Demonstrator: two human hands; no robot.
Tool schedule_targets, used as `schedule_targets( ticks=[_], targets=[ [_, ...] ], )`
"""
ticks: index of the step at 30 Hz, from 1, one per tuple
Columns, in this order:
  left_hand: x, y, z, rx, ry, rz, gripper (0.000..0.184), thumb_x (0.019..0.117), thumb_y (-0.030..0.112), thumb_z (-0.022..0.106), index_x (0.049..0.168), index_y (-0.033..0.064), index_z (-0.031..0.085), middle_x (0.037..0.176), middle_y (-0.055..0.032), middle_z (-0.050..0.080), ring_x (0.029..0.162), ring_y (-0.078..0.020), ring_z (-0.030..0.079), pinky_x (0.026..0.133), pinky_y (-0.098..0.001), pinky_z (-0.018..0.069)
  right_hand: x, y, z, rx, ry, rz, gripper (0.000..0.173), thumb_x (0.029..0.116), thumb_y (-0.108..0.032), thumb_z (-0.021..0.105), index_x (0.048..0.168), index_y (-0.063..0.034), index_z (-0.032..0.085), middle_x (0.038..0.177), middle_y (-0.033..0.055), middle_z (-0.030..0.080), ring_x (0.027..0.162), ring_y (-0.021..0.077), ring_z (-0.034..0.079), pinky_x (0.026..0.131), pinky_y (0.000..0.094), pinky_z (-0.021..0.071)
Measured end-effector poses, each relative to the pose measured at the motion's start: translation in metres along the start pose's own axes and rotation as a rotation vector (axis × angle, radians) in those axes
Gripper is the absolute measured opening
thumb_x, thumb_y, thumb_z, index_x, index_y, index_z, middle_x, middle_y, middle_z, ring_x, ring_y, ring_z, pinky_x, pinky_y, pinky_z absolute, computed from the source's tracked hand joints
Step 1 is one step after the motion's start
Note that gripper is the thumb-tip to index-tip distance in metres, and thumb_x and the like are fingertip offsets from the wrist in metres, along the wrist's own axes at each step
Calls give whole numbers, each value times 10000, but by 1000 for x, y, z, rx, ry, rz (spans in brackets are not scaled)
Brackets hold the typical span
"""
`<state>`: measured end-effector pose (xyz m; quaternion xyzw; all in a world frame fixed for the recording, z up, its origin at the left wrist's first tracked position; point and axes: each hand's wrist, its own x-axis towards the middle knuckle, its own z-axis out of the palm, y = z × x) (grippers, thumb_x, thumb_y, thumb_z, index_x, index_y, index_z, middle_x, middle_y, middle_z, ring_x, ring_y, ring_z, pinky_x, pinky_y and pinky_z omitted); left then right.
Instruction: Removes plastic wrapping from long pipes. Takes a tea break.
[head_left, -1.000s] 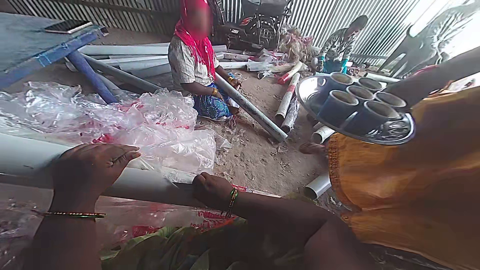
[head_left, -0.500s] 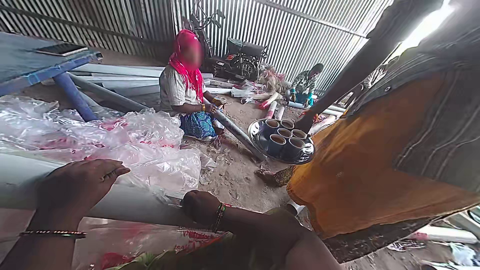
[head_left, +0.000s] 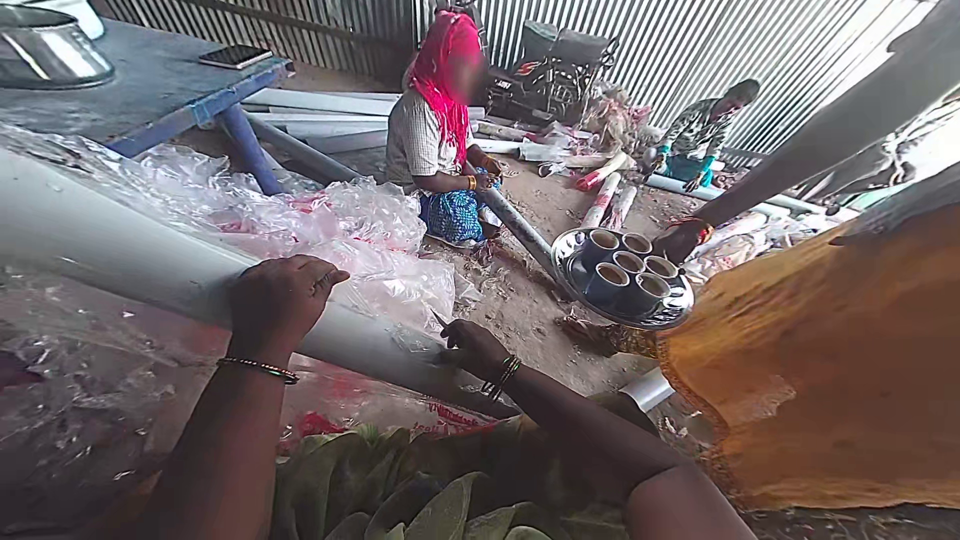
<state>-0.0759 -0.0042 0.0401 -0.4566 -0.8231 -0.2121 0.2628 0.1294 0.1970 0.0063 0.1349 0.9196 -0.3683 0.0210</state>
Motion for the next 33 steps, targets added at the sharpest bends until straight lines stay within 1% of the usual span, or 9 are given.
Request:
schedule_targets(
  ticks=[5, 8, 12, 17, 22, 25, 28, 30, 33],
  targets=[
    [0, 1, -1, 6, 0, -17, 362, 1056, 303, 565, 1063, -4, 757, 1109, -249, 733, 1045, -462, 702, 894, -644, 511, -7, -8, -3, 88, -2, 101, 612, 964, -292, 709, 1422, 51, 491, 1120, 183, 666, 971, 250, 626, 931, 413, 493],
    [0, 2, -3, -22, 17, -18, 354, 1049, 306, 577, 1112, 6, 755, 1109, -256, 731, 1040, -468, 701, 884, -652, 509, -9, -13, -8, 360, 154, 138, 430, 1073, -267, 531, 1393, 20, 520, 915, 101, 624, 671, 113, 517, 623, 285, 449],
    [0, 0, -5, -119, 45, -42, 346, 1051, 314, 558, 1205, 66, 743, 1197, -219, 721, 1120, -437, 685, 923, -648, 492, -25, -24, -16, 622, 311, 27, 347, 1109, -192, 414, 1370, 11, 517, 835, 37, 551, 535, 28, 451, 504, 184, 414],
    [-8, 14, -10, -414, 62, -4, 424, 1050, 293, 514, 1284, -28, 662, 1324, -230, 656, 1297, -415, 579, 1118, -560, 409, -44, -42, 0, 608, 316, -90, 355, 1110, -145, 336, 1267, 68, 572, 939, 70, 658, 764, 52, 577, 710, 231, 487],
    [-31, 93, 0, -493, 0, 191, 609, 894, 551, 653, 1131, -8, 712, 1147, -183, 725, 1151, -368, 664, 1012, -571, 491, -58, -51, 9, 647, 467, -207, 306, 1078, -146, 410, 1244, 12, 613, 1197, 99, 662, 974, 73, 609, 881, 282, 496],
    [-39, 125, -4, -566, -206, 51, 819, 778, 500, 793, 1338, -45, 545, 1117, -176, 720, 1075, -360, 680, 924, -580, 515, -65, -50, 14, 689, 535, -239, 281, 1058, -137, 440, 1238, 17, 591, 1226, 95, 648, 991, 33, 605, 861, 242, 494],
    [-43, 136, 1, -658, -387, 11, 1079, 769, 505, 817, 1554, -36, 313, 1223, -199, 686, 1145, -360, 654, 980, -566, 504, -67, -42, 19, 706, 539, -229, 295, 1045, -111, 444, 1246, 55, 582, 1410, 170, 579, 1273, 132, 564, 1028, 307, 467],
    [-51, 147, 8, -749, -424, 5, 1091, 804, 454, 801, 1582, -53, 228, 1221, -220, 688, 1132, -335, 672, 999, -511, 512, -68, -37, 23, 714, 552, -190, 318, 1036, -98, 450, 1279, 77, 559, 1427, 197, 556, 1237, 149, 576, 1018, 320, 467],
    [-60, 163, 11, -772, -433, -39, 855, 930, 285, 687, 1589, -37, 247, 1160, -235, 716, 1041, -321, 722, 925, -465, 559, -72, -36, 25, 703, 564, -161, 344, 1016, -112, 514, 1309, 64, 553, 1167, 158, 617, 966, 94, 623, 872, 274, 528]
  ],
)
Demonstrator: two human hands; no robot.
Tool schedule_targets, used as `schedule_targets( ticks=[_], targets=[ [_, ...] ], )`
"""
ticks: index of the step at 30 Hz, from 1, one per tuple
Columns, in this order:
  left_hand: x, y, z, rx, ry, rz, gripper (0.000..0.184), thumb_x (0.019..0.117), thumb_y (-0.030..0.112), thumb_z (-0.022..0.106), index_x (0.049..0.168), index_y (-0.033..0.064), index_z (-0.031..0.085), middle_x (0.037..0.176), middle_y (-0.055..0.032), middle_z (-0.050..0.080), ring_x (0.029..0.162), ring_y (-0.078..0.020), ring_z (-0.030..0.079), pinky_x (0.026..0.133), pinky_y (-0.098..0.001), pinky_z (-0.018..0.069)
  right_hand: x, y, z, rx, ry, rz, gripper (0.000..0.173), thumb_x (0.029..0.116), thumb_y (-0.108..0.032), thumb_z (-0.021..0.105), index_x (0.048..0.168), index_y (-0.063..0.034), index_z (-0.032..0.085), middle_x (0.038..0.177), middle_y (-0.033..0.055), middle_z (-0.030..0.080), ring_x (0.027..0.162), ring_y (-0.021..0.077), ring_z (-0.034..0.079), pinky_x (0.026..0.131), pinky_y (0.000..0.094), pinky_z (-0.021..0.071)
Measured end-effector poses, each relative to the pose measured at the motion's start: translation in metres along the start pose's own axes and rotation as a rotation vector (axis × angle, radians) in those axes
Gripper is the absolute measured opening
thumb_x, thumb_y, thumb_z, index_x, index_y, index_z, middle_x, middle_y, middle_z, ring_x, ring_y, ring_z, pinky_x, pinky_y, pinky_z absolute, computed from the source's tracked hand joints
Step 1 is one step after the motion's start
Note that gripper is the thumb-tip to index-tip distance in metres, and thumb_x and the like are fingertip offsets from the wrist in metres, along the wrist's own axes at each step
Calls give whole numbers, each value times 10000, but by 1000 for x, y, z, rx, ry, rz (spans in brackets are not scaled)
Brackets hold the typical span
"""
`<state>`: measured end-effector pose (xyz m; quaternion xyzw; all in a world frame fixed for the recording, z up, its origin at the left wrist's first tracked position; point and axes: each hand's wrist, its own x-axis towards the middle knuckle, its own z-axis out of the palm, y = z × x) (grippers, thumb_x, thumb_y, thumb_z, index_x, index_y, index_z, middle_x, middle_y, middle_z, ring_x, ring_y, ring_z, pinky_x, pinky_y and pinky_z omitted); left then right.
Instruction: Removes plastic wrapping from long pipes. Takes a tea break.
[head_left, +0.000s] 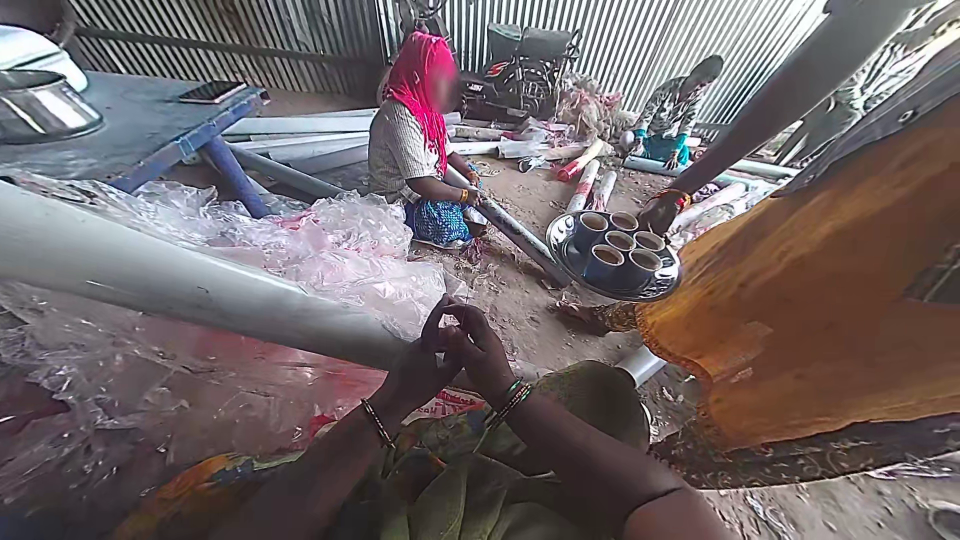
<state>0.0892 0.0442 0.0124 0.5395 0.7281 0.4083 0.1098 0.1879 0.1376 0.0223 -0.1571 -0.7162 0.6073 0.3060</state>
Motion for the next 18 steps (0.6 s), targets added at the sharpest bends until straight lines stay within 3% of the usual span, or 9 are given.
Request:
schedule_targets(
  ticks=[2, 3, 4, 7, 12, 13, 15, 17, 18],
  targets=[
    [-1, 0, 4, 6, 26, 24, 670, 986, 229, 594, 1542, -64, 360, 1147, -244, 709, 991, -296, 720, 876, -413, 572, -4, -3, -8, -87, -25, 2, 479, 1002, -155, 578, 1421, 61, 494, 1305, 197, 605, 1116, 151, 606, 973, 309, 487],
    [0, -2, 5, -3, 43, 39, 565, 1011, 230, 549, 1480, -74, 460, 1174, -237, 703, 1002, -272, 710, 880, -378, 570, -6, -6, -15, -179, -58, 13, 588, 1006, -194, 604, 1505, 53, 417, 1470, 228, 528, 1305, 224, 555, 1090, 356, 437],
    [1, -6, 3, -15, 58, 45, 489, 1031, 245, 525, 1403, -72, 547, 1201, -234, 690, 1009, -258, 701, 885, -361, 565, -9, -7, -23, -269, -80, 23, 647, 1005, -221, 613, 1539, 49, 365, 1541, 239, 460, 1394, 273, 494, 1139, 388, 396],
    [5, -22, -7, 1, 109, 22, 444, 1020, 258, 546, 1339, -47, 596, 1136, -203, 708, 978, -264, 709, 882, -419, 573, -24, -10, -61, -523, -101, 80, 556, 1024, -254, 584, 1491, 26, 471, 1542, 226, 470, 1432, 324, 458, 1173, 447, 365],
    [14, -46, -25, 278, 348, 148, 469, 1013, 339, 501, 1275, -17, 658, 999, -215, 739, 913, -413, 725, 813, -624, 547, -76, 19, -158, -1076, 0, 244, 432, 1032, -282, 572, 1342, 11, 638, 1415, 231, 597, 1380, 396, 514, 1165, 566, 361],
    [16, -51, -28, 306, 366, 152, 484, 1012, 351, 493, 1272, -22, 660, 1017, -221, 737, 953, -425, 716, 886, -642, 518, -91, 32, -177, -1083, 48, 309, 451, 1050, -292, 529, 1367, 17, 619, 1426, 240, 585, 1386, 395, 507, 1170, 564, 349],
    [23, -60, -32, 333, 380, 154, 497, 1014, 347, 475, 1247, -49, 665, 1085, -246, 731, 1042, -433, 703, 1072, -664, 388, -127, 66, -203, -840, 212, 288, 559, 1063, -320, 389, 1463, 55, 496, 1514, 246, 494, 1449, 324, 436, 1220, 446, 306],
    [27, -68, -33, 356, 364, 131, 489, 1028, 339, 462, 1225, -60, 665, 1149, -245, 720, 1095, -419, 694, 1133, -658, 322, -163, 84, -190, -421, 459, 235, 582, 1069, -238, 314, 1494, 160, 347, 1554, 308, 394, 1473, 264, 392, 1216, 321, 298],
    [28, -70, -32, 371, 352, 116, 484, 1032, 336, 460, 1224, -58, 664, 1175, -241, 715, 1114, -412, 691, 1145, -652, 311, -174, 73, -170, -224, 639, 318, 516, 1080, -153, 301, 1480, 170, 344, 1513, 293, 440, 1405, 216, 463, 1146, 272, 367]
  ],
)
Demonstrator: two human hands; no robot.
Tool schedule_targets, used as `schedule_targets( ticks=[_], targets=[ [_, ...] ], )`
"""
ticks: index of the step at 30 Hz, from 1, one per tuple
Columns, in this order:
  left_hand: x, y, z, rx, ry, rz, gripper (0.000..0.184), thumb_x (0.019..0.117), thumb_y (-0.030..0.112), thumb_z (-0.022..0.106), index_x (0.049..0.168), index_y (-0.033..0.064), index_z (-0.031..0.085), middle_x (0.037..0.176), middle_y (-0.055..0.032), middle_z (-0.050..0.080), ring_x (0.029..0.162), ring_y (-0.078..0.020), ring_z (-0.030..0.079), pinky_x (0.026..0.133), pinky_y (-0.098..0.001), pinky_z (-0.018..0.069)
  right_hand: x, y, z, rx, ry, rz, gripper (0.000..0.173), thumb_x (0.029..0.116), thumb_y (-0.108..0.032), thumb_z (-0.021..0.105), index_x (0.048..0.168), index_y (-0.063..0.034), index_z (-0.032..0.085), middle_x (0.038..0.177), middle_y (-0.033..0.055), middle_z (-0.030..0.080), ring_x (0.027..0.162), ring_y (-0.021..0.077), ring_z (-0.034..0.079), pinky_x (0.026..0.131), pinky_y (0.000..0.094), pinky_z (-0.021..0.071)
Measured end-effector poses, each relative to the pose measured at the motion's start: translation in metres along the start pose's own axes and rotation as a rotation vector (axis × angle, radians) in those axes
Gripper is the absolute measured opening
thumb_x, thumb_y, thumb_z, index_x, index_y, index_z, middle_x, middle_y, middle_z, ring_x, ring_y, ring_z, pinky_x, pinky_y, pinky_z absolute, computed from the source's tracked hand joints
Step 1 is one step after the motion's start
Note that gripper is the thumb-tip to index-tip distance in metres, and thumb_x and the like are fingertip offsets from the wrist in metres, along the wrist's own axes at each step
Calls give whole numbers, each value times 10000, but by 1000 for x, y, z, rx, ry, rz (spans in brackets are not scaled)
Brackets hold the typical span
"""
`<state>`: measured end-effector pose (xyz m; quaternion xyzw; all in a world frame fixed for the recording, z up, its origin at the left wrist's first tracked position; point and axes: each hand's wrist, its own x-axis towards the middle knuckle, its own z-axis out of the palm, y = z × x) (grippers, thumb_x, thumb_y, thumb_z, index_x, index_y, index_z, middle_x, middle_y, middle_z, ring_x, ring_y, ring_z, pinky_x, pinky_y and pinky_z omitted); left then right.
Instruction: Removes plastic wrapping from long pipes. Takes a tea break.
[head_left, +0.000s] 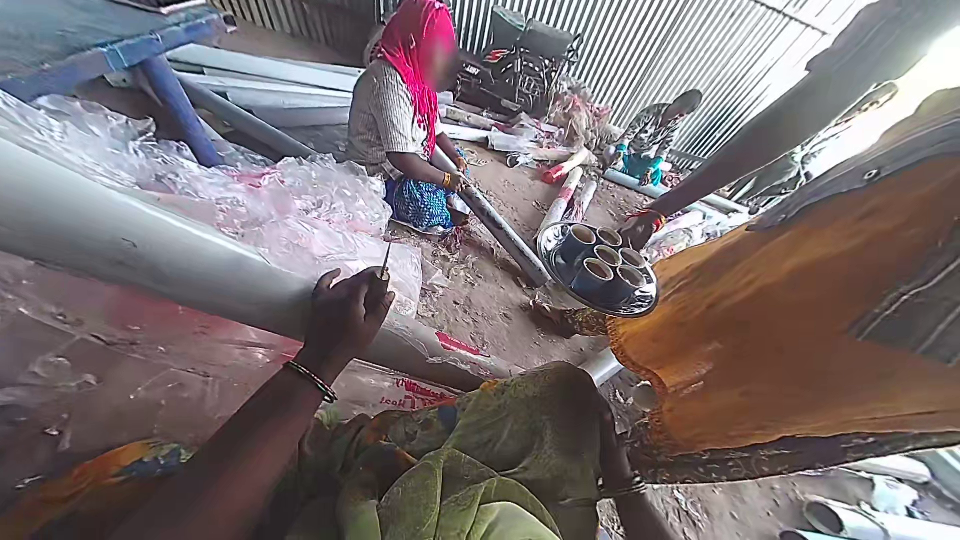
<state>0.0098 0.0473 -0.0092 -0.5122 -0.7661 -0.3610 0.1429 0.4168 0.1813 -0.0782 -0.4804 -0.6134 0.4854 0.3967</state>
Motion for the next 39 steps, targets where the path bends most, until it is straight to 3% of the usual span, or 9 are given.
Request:
schedule_targets(
  ticks=[2, 4, 6, 8, 12, 15, 18, 27, 39],
  targets=[
    [0, -1, 4, 47, -19, 4, 463, 1035, 323, 471, 1222, -54, 664, 1189, -243, 711, 1108, -421, 690, 1150, -649, 302, -27, -47, 10, -58, 118, 583, 431, 1140, -172, 179, 1500, -31, 369, 1440, 98, 497, 1271, 99, 508, 1056, 276, 430],
    [-1, -3, 9, 105, 14, 34, 433, 1020, 314, 491, 1125, -65, 673, 1091, -262, 723, 1030, -444, 708, 1117, -677, 325, -48, 5, -3, -294, 50, 342, 460, 1125, -128, 222, 1480, 126, 368, 1397, 349, 499, 1243, 338, 545, 998, 402, 473],
    [-2, -4, 10, 136, 30, 44, 430, 1014, 314, 489, 1084, -68, 673, 1067, -266, 724, 1004, -447, 714, 1092, -688, 346, -33, 2, -20, -804, -326, 473, 499, 1108, -77, 293, 1574, 86, 222, 1502, 350, 439, 1405, 401, 471, 1159, 468, 375],
    [-3, -3, 10, 140, 28, 40, 441, 1017, 308, 489, 1133, -76, 670, 1115, -271, 720, 1029, -449, 710, 1097, -684, 347, -22, -14, -19, -930, -333, 513, 464, 1120, -180, 369, 1501, 79, 416, 1410, 344, 544, 1339, 470, 524, 1127, 585, 374],
    [-3, -3, 9, 134, 14, 23, 469, 1017, 314, 493, 1211, -83, 651, 1140, -276, 714, 1055, -455, 702, 1111, -678, 338, -7, -60, -37, -657, -137, 180, 415, 1083, -272, 497, 1202, 89, 662, 1094, 271, 698, 1028, 364, 676, 934, 562, 496],
    [-3, -2, 9, 141, 6, 21, 488, 1019, 332, 484, 1230, -78, 645, 1134, -279, 714, 1056, -454, 701, 1108, -674, 343, 21, -90, -46, -352, 115, -178, 395, 1035, -174, 529, 1302, 117, 545, 1212, 206, 668, 1090, 166, 660, 962, 347, 532],
    [-3, -2, 9, 143, 11, 17, 480, 1019, 316, 494, 1263, -73, 635, 1103, -285, 717, 1040, -463, 702, 1109, -672, 344, 60, -117, -49, -306, 265, -332, 493, 1014, -165, 547, 1407, 114, 442, 1358, 252, 587, 1230, 200, 604, 1038, 327, 485],
    [-6, -9, 13, 145, 66, 66, 548, 1017, 372, 438, 1244, -83, 643, 1024, -291, 723, 975, -476, 713, 1068, -682, 384, 156, -104, -37, -445, 271, -395, 743, 890, -147, 751, 1496, 56, 373, 1462, 270, 514, 1368, 373, 491, 1128, 532, 377],
    [-6, -7, 15, 177, 58, 58, 577, 1020, 415, 404, 1237, -58, 653, 1048, -285, 724, 975, -476, 712, 1063, -685, 379, 184, -103, -28, -494, 223, -297, 803, 870, -101, 786, 1535, -31, 340, 1367, 224, 623, 1220, 381, 623, 1023, 553, 471]
  ],
)
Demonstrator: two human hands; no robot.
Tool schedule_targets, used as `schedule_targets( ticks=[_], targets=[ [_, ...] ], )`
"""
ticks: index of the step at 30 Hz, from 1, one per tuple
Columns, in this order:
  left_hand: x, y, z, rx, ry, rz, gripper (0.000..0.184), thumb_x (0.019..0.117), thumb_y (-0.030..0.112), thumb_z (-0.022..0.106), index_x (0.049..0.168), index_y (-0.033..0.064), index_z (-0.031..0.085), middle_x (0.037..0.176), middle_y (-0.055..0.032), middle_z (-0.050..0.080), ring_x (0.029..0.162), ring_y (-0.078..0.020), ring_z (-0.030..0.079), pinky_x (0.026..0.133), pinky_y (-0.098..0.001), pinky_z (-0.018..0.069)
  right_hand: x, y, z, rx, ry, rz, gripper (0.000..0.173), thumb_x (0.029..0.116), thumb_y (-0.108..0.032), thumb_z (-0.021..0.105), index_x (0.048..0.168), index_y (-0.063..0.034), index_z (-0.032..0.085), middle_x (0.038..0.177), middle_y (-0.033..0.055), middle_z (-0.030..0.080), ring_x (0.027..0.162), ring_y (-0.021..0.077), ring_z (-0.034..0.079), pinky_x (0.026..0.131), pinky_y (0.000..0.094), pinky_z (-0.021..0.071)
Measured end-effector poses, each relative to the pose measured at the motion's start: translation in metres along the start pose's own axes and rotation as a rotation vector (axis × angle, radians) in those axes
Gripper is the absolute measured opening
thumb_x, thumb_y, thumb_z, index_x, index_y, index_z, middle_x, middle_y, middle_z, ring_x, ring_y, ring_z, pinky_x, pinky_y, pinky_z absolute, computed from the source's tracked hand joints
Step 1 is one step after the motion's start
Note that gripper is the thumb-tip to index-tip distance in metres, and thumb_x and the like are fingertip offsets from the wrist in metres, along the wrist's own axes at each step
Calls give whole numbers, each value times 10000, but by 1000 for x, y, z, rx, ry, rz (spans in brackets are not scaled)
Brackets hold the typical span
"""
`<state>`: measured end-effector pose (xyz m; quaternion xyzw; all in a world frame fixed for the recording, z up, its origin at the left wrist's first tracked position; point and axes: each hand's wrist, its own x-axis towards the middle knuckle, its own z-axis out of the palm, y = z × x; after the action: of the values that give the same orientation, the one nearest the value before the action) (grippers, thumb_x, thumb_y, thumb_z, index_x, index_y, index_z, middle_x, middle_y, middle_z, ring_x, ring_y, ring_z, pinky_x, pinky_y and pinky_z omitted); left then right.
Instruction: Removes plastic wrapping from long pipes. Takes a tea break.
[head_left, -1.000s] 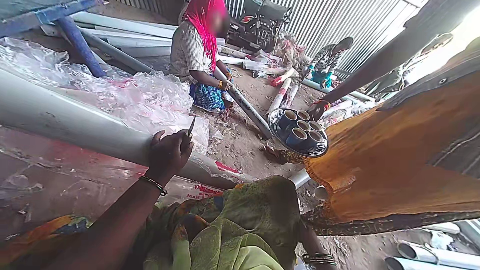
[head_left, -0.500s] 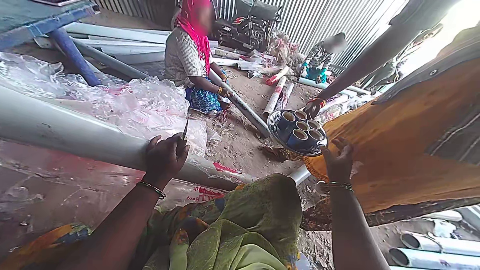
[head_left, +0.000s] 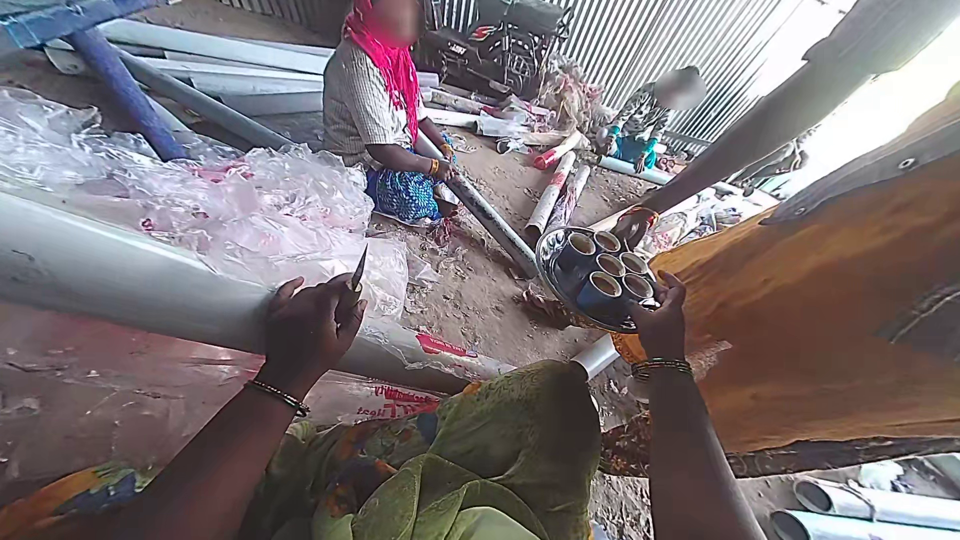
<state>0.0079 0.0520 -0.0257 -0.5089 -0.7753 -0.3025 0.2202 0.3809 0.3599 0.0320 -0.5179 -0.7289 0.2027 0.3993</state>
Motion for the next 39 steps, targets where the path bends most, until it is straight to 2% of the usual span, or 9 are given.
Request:
schedule_targets(
  ticks=[7, 15, 19, 22, 26, 29, 34, 39],
  targets=[
    [0, 0, 0, 4, -1, -7, 542, 1014, 397, 425, 1180, -55, 673, 1034, -269, 731, 955, -460, 720, 1061, -683, 383, -2, -1, 7, 162, 13, -27, 759, 867, -65, 755, 1506, -9, 350, 1314, 219, 631, 1133, 238, 656, 979, 407, 514],
    [0, 2, -1, 8, 2, -8, 523, 1016, 388, 427, 1168, -43, 680, 1052, -254, 737, 977, -439, 726, 1064, -673, 392, -9, -15, 2, 238, 24, -10, 777, 867, -39, 734, 1519, -13, 312, 1335, 206, 609, 1138, 196, 639, 969, 366, 513],
    [-1, 0, 3, 18, 57, 22, 535, 1022, 411, 406, 1138, -33, 682, 943, -249, 735, 895, -436, 734, 1013, -685, 427, -13, -26, -6, 261, 39, -36, 766, 882, -56, 726, 1519, 13, 305, 1333, 224, 599, 1131, 175, 640, 962, 332, 516],
    [0, 2, 3, 9, 68, 17, 563, 1020, 435, 398, 1133, -31, 694, 923, -243, 739, 880, -440, 735, 998, -689, 438, -20, -38, -15, 289, 57, -79, 769, 876, -85, 711, 1508, 43, 294, 1302, 228, 610, 1117, 152, 645, 956, 301, 520],
    [-1, 0, 7, 17, 155, 71, 538, 1026, 407, 412, 1137, -37, 694, 891, -245, 737, 842, -440, 737, 972, -670, 470, -37, -61, -26, 397, 58, -141, 752, 846, -44, 685, 1473, 88, 292, 1226, 194, 621, 993, 64, 659, 844, 217, 546],
    [0, 1, 7, 3, 175, 75, 525, 1020, 395, 414, 1143, -31, 696, 907, -237, 743, 847, -435, 740, 981, -663, 471, -52, -76, -31, 443, 43, -164, 778, 819, -87, 685, 1467, 88, 293, 1193, 151, 637, 951, 18, 667, 798, 184, 556],
    [0, 0, 8, -14, 188, 70, 530, 1016, 394, 411, 1165, -23, 701, 917, -233, 747, 855, -432, 743, 978, -667, 476, -80, -99, -32, 505, -14, -181, 780, 806, -104, 691, 1464, 76, 311, 1172, 113, 663, 968, 25, 668, 822, 201, 560],
    [0, 2, 4, -55, 140, 43, 522, 1000, 374, 444, 1180, -45, 697, 956, -245, 748, 907, -448, 740, 1025, -671, 447, -105, -121, -26, 554, -100, -215, 767, 808, -85, 697, 1462, 73, 327, 1168, 87, 667, 985, 22, 669, 819, 203, 568]
  ],
)
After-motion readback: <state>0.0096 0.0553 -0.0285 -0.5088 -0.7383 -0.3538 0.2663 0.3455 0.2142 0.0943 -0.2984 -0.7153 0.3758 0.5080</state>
